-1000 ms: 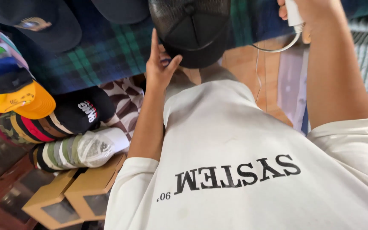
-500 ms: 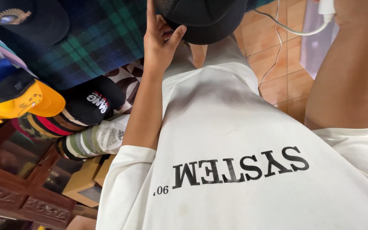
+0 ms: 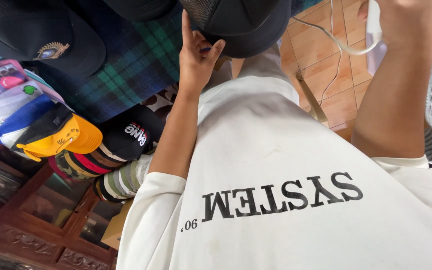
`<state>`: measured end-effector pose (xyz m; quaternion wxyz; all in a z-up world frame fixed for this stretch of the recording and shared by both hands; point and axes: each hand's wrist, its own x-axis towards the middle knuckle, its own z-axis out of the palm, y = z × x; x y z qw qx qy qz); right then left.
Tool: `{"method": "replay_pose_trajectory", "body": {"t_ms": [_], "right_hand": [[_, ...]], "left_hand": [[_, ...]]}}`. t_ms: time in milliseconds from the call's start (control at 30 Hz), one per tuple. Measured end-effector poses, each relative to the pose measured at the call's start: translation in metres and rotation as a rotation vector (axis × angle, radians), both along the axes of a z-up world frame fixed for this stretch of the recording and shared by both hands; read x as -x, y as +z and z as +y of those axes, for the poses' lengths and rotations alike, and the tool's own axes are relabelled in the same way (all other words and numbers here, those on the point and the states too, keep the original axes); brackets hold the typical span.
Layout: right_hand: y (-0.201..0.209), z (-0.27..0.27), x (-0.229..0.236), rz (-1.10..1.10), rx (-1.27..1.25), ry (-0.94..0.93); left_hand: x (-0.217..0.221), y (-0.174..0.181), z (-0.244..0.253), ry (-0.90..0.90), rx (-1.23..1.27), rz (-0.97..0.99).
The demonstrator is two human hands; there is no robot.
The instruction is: Cleaning and reshaping various baseball caps using a handheld brush and a hair dryer.
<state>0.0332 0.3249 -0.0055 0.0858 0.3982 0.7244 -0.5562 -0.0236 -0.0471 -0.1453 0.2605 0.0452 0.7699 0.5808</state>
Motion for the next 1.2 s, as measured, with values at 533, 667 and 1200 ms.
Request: {"method": "replay_pose_trajectory", "body": {"t_ms": [533,667,1200], "right_hand": [[-0.062,0.028,-0.055,0.152,0.365,0.072],[-0.054,0.027,-0.054,0.156,0.141,0.175],[-0.061,0.055,-0.038,0.093,0.417,0.298]], "left_hand": [[-0.009,0.023,0.043,0.140,-0.179,-0.109],[-0.016,0.016,0.051,0.215,-0.308,-0.107],[-0.053,0.034,0.105,0.702,-0.073,-0.358]]}}
